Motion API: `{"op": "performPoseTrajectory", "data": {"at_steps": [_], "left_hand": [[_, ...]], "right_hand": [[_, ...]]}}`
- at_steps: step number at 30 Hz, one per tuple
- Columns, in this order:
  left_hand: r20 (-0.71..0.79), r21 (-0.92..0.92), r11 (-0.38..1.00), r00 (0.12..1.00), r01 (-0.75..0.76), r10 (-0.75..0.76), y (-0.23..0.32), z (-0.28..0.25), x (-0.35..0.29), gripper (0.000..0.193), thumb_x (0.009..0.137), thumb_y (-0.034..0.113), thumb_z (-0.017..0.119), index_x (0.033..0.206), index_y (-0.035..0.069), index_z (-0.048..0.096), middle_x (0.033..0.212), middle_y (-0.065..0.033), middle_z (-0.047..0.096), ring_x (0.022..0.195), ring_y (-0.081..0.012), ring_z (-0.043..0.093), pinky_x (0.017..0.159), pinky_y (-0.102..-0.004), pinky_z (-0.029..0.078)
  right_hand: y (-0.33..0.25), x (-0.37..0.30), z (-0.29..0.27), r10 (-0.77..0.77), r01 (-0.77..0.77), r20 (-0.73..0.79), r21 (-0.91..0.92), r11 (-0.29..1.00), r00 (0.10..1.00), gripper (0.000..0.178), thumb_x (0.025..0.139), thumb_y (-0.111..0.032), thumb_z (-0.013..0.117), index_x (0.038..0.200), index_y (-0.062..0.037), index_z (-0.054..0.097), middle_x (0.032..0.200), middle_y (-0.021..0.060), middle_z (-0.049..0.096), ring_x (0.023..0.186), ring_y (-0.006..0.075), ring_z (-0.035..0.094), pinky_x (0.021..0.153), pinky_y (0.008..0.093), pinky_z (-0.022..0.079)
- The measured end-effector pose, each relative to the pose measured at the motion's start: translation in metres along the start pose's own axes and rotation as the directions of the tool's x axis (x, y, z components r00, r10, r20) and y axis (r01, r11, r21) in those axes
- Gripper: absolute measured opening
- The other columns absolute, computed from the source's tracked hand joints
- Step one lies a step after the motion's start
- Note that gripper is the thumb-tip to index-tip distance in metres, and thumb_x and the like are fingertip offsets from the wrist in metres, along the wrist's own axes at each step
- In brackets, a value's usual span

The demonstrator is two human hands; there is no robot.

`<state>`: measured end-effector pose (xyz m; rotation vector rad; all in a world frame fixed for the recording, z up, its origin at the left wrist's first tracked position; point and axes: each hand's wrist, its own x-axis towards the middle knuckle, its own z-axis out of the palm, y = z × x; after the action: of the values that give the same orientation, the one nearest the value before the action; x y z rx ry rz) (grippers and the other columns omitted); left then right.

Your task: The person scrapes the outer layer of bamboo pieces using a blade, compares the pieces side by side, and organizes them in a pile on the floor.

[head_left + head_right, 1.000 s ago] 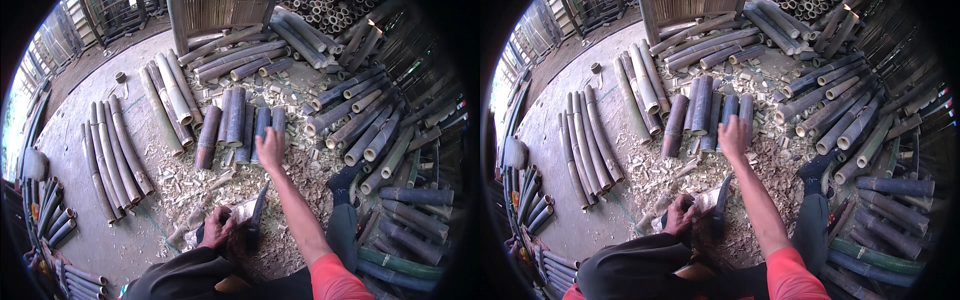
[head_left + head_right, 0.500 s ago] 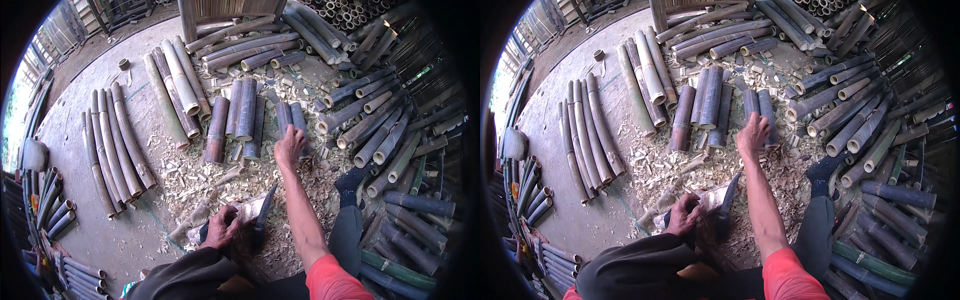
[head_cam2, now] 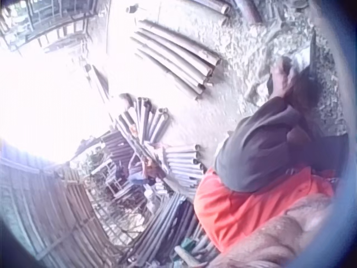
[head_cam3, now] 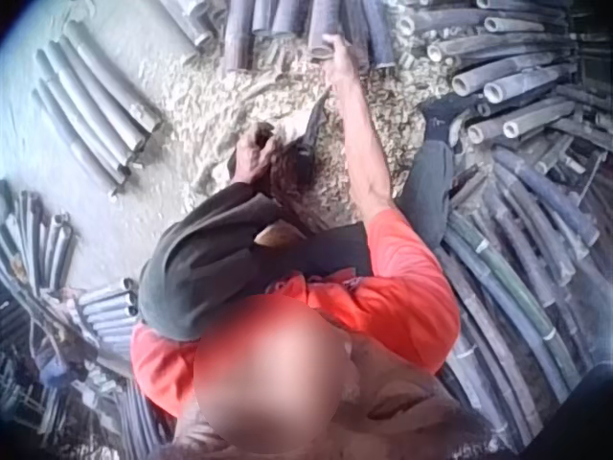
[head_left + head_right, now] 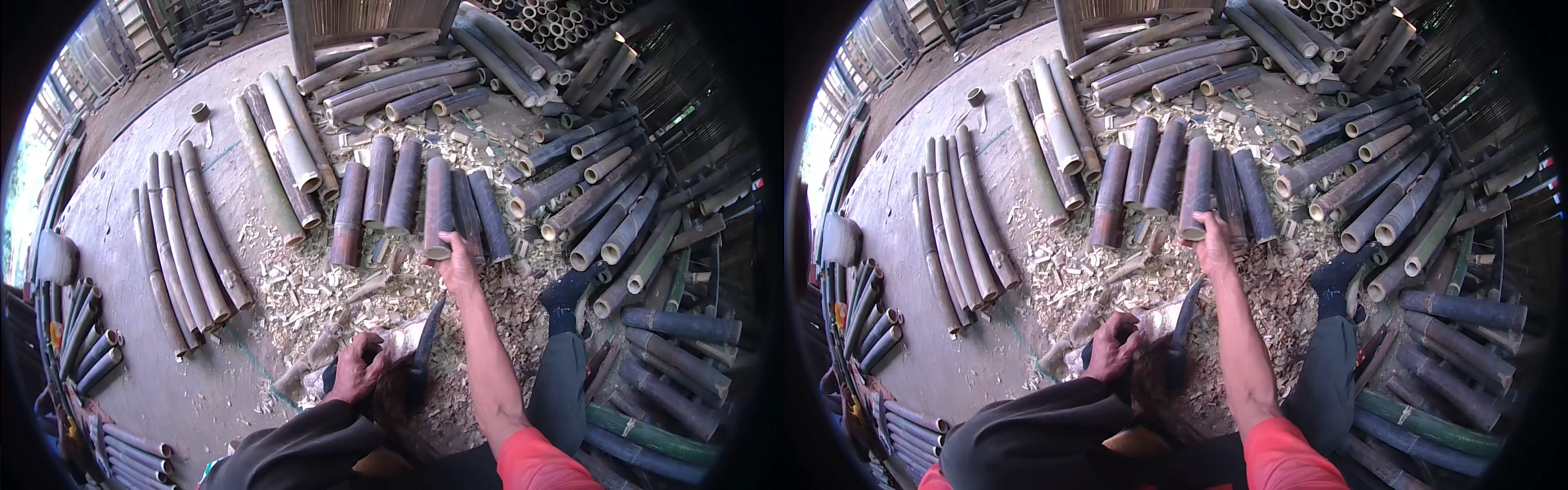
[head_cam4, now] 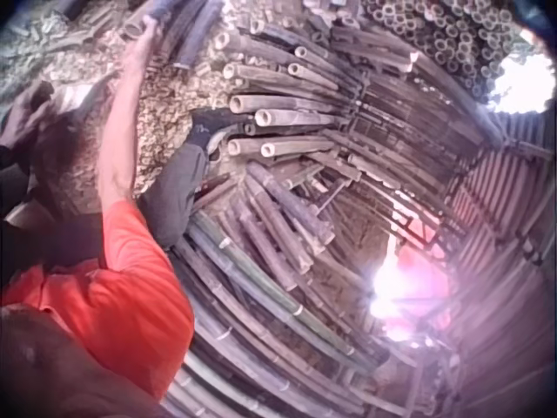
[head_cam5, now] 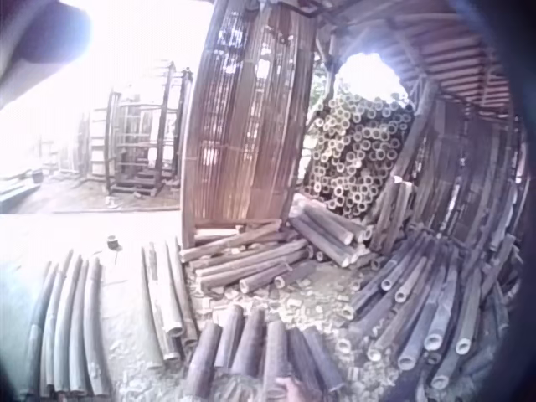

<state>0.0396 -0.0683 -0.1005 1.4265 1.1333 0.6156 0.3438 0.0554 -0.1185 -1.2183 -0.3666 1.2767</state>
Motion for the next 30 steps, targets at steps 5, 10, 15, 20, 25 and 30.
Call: {"op": "performPoseTrajectory", "data": {"at_steps": [5,10,15,20,25,30], "left_hand": [[-0.009,0.025,0.999,0.999,-0.035,0.035,0.0,0.0,0.001,0.026,0.096,0.015,0.076,0.117,0.003,0.065,0.089,-0.0132,0.075,0.08,-0.023,0.074,0.076,-0.0373,0.058],[-0.017,-0.01,1.0,1.0,-0.024,0.024,0.0,-0.001,0.001,0.026,0.095,0.013,0.076,0.116,0.003,0.065,0.089,-0.013,0.075,0.081,-0.0233,0.074,0.076,-0.0374,0.058],[-0.006,-0.059,0.998,0.999,-0.038,0.037,-0.002,0.001,0.001,0.025,0.095,0.011,0.075,0.116,0.002,0.065,0.088,-0.013,0.075,0.081,-0.0232,0.074,0.076,-0.0366,0.058],[0.012,-0.041,0.999,1.0,-0.029,0.029,-0.002,-0.002,0.001,0.025,0.096,0.011,0.074,0.117,0.002,0.065,0.089,-0.0138,0.075,0.081,-0.0241,0.074,0.077,-0.037,0.059],[0.031,-0.012,0.999,0.999,-0.031,0.031,-0.003,-0.003,0.001,0.027,0.096,0.014,0.074,0.119,0.002,0.065,0.094,-0.0159,0.076,0.085,-0.0257,0.075,0.08,-0.0385,0.059],[0.038,-0.037,0.999,0.999,0.02,-0.019,-0.004,-0.003,-0.001,0.028,0.096,0.015,0.075,0.119,0.002,0.065,0.095,-0.016,0.076,0.086,-0.0266,0.075,0.08,-0.0393,0.059]], "right_hand": [[-0.006,-0.008,-0.017,-0.058,0.057,0.014,0.064,0.996,0.998,0.038,0.096,-0.027,0.068,0.126,-0.0032,0.059,0.109,0.0097,0.066,0.088,0.0213,0.07,0.063,0.0412,0.063],[-0.005,0.0,0.009,-0.614,0.118,-0.004,-0.98,0.158,0.789,0.059,0.1,-0.022,0.062,0.152,0.0021,0.05,0.144,0.0252,0.056,0.135,0.0354,0.054,0.12,0.0557,0.04],[-0.008,0.007,0.066,-0.456,0.184,0.173,-0.983,-0.021,0.873,0.062,0.098,-0.018,0.068,0.154,-0.0006,0.05,0.138,0.0198,0.059,0.127,0.0321,0.058,0.106,0.052,0.051],[0.016,0.034,0.1,-0.272,0.066,0.11,-0.984,-0.164,0.956,0.084,0.095,-0.026,0.075,0.161,0.0027,0.033,0.129,0.0287,0.06,0.121,0.0377,0.064,0.1,0.0527,0.054],[0.032,0.06,0.081,-0.098,-0.08,-0.109,-0.961,0.264,0.989,0.088,0.093,-0.027,0.077,0.158,0.0057,0.028,0.128,0.0377,0.06,0.109,0.0465,0.071,0.093,0.0506,0.062],[0.02,0.027,0.047,0.062,-0.099,0.193,0.19,0.977,0.979,0.051,0.094,-0.02,0.072,0.135,0.0018,0.05,0.11,0.0163,0.071,0.095,0.0287,0.074,0.08,0.0429,0.066]]}}
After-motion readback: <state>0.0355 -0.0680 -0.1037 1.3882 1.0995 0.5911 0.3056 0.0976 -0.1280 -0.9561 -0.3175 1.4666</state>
